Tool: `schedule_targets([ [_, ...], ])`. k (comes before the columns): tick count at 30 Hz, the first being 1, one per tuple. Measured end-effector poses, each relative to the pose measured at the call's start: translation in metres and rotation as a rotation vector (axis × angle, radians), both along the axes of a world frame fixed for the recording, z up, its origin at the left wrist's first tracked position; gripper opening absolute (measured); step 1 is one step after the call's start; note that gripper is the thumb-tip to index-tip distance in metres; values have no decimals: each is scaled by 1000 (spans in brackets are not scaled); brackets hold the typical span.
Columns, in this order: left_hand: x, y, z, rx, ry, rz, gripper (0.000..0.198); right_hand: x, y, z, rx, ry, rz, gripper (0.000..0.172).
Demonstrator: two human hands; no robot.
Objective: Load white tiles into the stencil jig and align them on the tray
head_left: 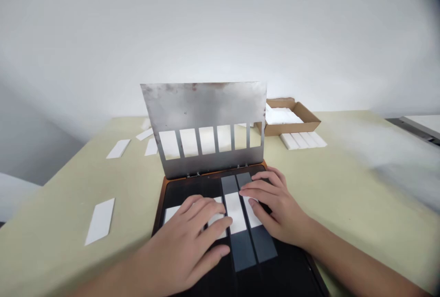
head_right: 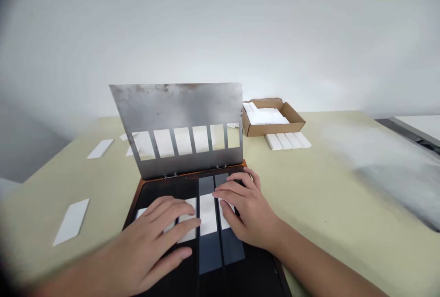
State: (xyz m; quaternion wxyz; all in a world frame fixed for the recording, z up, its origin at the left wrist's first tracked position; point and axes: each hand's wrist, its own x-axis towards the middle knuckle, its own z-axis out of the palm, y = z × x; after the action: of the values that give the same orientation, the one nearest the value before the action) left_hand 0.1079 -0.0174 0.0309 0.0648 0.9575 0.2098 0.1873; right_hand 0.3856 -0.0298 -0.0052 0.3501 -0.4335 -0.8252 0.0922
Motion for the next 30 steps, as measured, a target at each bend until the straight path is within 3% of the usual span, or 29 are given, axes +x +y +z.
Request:
schedule_targets([
  [5, 5, 0, -12, 135, -53, -13, 26, 2, -2, 1, 6, -12, 25, 27],
  [13, 2, 0, -29, 2, 2, 4, 33, 4, -4, 4, -23, -184, 93, 25],
  [16, 2, 0, -29, 0, 2, 1, 31, 4, -5, 2, -49, -247, 136, 35],
  [22, 4, 1, -27, -14, -6, -8, 28, 5, -7, 2, -88, -320, 205, 79],
  [30, 4, 0, -29, 4, -3, -10, 29, 4, -7, 2, -89, -360, 205, 77],
])
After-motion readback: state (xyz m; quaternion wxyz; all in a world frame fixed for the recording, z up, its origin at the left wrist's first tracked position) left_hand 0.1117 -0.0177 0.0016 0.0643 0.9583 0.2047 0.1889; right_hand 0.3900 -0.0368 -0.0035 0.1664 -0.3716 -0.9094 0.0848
